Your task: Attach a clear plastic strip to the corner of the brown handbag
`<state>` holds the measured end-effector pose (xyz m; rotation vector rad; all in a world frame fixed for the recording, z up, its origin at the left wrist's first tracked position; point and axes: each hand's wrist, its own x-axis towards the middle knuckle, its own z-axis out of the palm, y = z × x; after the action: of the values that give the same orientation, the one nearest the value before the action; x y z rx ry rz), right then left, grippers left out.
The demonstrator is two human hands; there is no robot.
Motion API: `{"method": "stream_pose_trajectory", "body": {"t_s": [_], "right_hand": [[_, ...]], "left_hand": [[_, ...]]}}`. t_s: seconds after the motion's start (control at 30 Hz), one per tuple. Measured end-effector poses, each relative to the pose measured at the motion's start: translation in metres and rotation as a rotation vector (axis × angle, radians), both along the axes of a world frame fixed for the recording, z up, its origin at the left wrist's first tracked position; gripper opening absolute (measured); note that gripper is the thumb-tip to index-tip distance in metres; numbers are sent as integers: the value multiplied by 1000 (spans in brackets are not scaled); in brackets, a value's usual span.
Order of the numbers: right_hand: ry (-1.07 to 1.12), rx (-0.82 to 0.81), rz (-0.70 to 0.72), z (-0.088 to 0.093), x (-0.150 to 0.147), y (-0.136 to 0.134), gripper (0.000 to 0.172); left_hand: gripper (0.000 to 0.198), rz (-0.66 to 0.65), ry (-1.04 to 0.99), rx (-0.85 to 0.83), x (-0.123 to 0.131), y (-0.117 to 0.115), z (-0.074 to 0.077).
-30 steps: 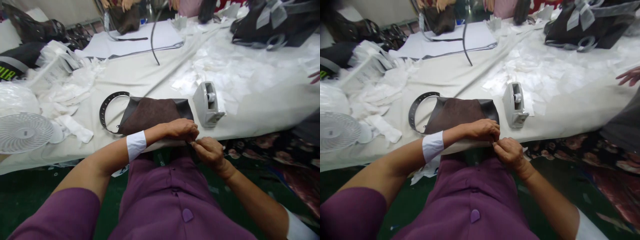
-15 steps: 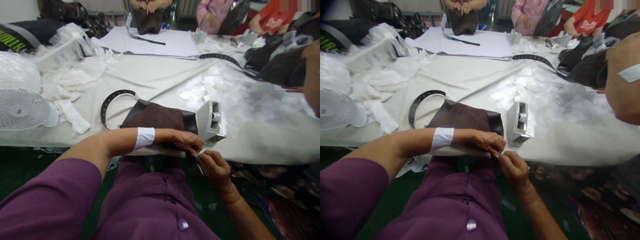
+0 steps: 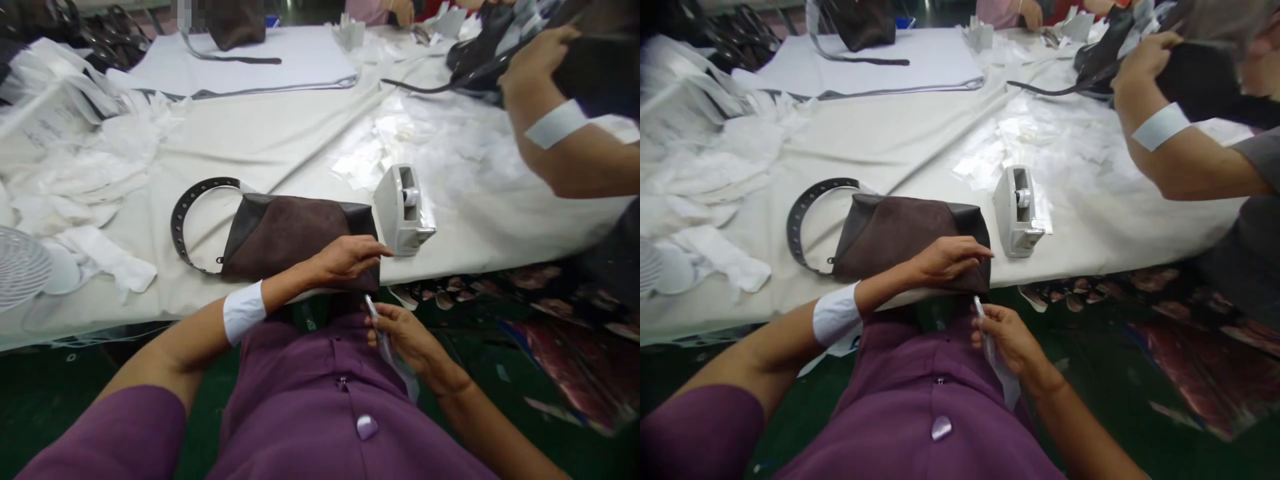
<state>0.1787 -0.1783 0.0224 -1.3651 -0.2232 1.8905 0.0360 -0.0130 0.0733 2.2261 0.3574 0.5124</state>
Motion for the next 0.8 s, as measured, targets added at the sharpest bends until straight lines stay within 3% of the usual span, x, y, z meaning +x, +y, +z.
{"method": "stream_pose_trajectory", "body": {"t_s": [0.1,0.2,0.33,0.43,0.6,0.7,0.8], "right_hand": [[153,-35,-59,1,-10,6,41],[307,-98,-140,-2,-20,14,30],[337,-163,-281,-8,-36,26,35],[262,-101,-463,-13,-47,28,34],[240,2,-549,-24,-54,21,23],[254,-19,-599,-33,-53,24,13],[231,7,-636,-42,-53,29,14]], "left_hand": [[22,377,-149,-259,-34,-28,-1],[18,575,-146,-420,-65,-70,-18],[19,681,-60,-569,-93,-117,-48],[19,755,-27,-656,-107,-136,-62],[18,882,-12,-765,-113,-145,-75],[19,900,-9,-834,-109,-144,-83],[22,907,-9,-859,-104,-143,-88]]}}
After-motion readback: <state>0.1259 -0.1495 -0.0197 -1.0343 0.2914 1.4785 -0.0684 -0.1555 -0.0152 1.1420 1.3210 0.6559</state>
